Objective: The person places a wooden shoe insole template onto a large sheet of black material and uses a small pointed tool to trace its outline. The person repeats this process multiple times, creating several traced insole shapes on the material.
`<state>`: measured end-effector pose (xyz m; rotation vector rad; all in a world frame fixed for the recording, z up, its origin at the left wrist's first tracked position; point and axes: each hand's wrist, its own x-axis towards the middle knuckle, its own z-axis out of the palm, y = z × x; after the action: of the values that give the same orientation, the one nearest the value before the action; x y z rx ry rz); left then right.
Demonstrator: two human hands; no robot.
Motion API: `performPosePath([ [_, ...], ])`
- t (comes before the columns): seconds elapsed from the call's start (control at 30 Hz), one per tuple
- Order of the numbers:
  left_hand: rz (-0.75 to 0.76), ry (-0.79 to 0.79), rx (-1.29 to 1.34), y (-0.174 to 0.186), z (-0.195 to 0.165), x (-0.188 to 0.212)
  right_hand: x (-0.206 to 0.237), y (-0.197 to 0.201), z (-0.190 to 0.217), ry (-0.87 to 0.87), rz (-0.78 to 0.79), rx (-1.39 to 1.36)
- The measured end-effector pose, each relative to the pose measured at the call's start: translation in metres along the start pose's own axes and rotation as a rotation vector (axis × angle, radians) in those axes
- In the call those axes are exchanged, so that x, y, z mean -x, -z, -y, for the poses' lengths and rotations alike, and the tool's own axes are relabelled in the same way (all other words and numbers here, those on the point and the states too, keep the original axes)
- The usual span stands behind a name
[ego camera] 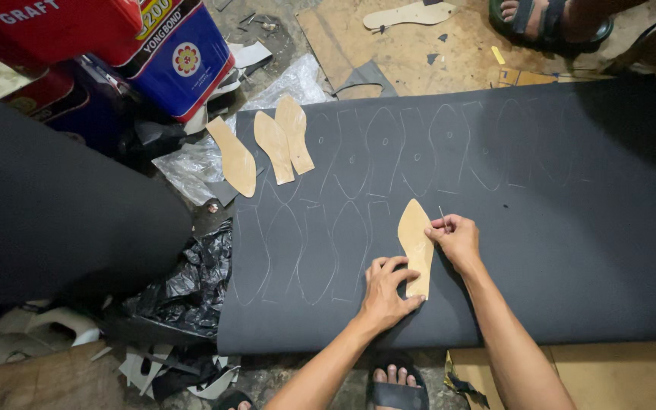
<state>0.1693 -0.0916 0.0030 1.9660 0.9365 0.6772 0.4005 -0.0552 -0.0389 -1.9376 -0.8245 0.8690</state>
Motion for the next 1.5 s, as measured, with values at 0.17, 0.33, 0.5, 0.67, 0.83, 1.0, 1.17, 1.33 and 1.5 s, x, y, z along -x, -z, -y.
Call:
performPosePath([
  [0.17,0.003,-0.070,-0.075,-0.002,-0.001,0.002,0.007,-0.001,0.007,0.053,-0.037,0.151],
  [0.33,0.253,-0.112,-0.554,-0.036,-0.024,-0.006,0.004,0.003,0.019,0.147,-0.089,0.395],
  [0.5,0.538,-0.020,-0.984,-0.074,-0.067,-0.017,0.011,0.018,0.036,0.270,-0.058,0.159],
  [0.67,0.630,-0.024,-1.159,-0.083,-0.081,-0.012,0.048,0.031,0.072,0.207,0.364,0.303],
  [0.83,0.670,-0.056,-1.045,-0.100,-0.068,-0.006,0.090,0.027,0.109,0.109,0.578,0.440],
  [1.0,0.697,0.009,-0.997,-0.117,-0.054,-0.007,0.101,0.019,0.123,0.088,0.655,0.548],
  [1.17,0.701,-0.054,-1.059,-0.110,-0.059,-0.006,0.099,0.014,0.110,0.241,0.624,0.595],
  [1.33,0.757,-0.064,-1.061,-0.095,-0.068,-0.010,0.084,0.011,0.092,0.415,0.499,0.745],
  [1.5,0.712,0.004,-0.961,-0.096,-0.046,-0.020,0.049,0.000,0.084,0.559,0.355,0.758],
])
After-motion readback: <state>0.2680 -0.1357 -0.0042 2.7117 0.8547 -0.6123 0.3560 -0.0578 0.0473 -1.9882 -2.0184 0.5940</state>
